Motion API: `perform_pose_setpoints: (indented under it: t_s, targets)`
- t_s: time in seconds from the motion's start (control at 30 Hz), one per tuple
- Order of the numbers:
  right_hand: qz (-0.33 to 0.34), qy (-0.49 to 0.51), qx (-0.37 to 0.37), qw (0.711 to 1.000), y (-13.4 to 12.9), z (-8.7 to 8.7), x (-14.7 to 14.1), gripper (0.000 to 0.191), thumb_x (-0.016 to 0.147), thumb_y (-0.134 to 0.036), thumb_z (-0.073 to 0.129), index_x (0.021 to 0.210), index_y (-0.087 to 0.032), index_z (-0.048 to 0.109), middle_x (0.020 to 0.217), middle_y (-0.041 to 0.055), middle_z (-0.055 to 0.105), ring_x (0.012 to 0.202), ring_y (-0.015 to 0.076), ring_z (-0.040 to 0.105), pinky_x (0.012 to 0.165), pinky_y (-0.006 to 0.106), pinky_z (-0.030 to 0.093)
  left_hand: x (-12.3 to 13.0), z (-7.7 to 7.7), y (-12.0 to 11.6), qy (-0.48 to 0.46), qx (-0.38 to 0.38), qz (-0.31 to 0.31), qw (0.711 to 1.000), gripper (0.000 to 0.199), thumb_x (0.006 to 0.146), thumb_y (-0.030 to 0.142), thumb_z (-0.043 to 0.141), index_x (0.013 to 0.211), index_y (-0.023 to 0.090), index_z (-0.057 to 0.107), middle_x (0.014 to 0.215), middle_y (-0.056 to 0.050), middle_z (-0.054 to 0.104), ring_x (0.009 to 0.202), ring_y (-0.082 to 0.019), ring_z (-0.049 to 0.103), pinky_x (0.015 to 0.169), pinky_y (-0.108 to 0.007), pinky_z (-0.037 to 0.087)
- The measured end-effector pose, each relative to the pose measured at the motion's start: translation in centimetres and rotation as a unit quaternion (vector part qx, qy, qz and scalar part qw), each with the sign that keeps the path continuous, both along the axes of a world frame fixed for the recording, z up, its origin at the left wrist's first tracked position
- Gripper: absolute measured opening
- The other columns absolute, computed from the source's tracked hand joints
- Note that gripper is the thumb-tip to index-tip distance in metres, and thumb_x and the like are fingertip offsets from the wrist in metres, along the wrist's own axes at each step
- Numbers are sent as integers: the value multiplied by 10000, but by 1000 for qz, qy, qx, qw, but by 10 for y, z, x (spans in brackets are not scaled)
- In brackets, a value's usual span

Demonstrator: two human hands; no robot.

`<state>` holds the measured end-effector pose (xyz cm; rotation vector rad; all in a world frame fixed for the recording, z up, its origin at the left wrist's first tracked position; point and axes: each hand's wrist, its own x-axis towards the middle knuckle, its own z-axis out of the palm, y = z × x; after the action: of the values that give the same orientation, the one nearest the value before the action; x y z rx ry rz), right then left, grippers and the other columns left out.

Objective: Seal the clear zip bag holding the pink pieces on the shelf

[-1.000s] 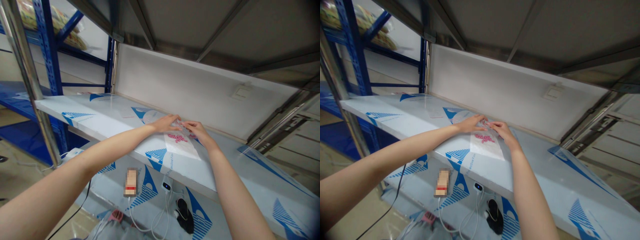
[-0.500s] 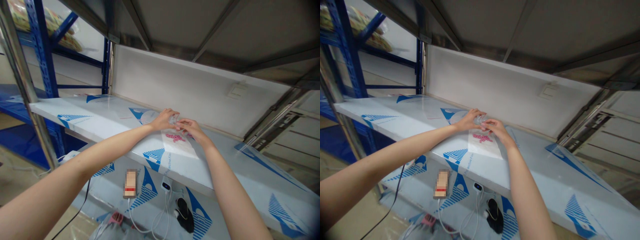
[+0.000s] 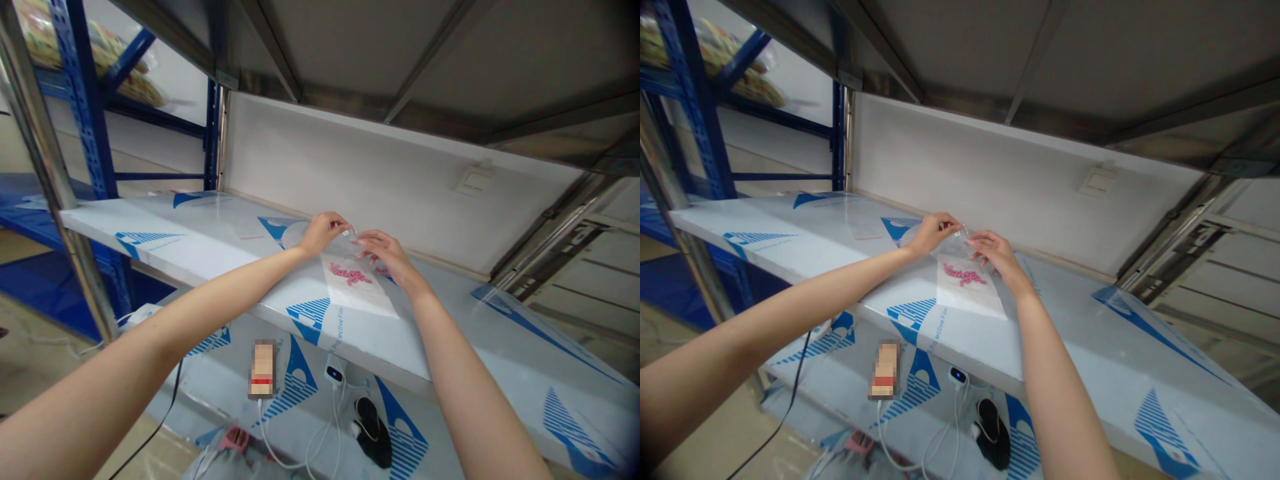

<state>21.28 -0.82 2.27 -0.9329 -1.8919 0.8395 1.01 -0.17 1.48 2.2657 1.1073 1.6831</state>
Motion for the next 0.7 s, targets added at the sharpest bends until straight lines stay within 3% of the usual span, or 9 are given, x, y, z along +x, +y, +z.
perform_pose_setpoints:
  t_s: [0.13, 0.3, 0.5, 0.7]
  targets:
    - [-8, 7, 6, 1000, 1, 0, -1, 614, 642, -528, 781, 1152, -239, 599, 991, 62, 708, 683, 166, 649, 530, 246, 394, 0, 0, -1, -3, 8, 19, 1000, 141, 912, 252, 603, 859, 153, 687, 889, -59, 692, 778, -155, 575, 776, -294, 458]
    - [-37, -13, -1, 999, 6, 0, -1, 502, 622, -586, 746, 909, -181, 669, 933, 112, 721, 672, 179, 640, 520, 257, 364, 1, 2, -2, 3, 13, 31, 999, 128, 924, 232, 571, 862, 152, 650, 884, -59, 664, 812, -163, 567, 800, -302, 450]
    - [-46, -13, 29, 998, 2, 3, -2, 435, 660, -581, 726, 860, -197, 681, 862, 91, 722, 625, 164, 604, 492, 260, 349, 2, 1, -1, -12, 4, 4, 1000, 140, 927, 243, 547, 870, 154, 640, 901, -56, 666, 805, -159, 559, 787, -296, 447]
    - [-31, -21, 46, 998, -2, 5, -3, 383, 671, -553, 722, 819, -201, 685, 826, 75, 710, 622, 154, 582, 534, 263, 384, 3, 0, -3, 7, -10, -54, 998, 137, 876, 285, 654, 832, 159, 686, 852, -39, 683, 760, -148, 562, 751, -279, 439]
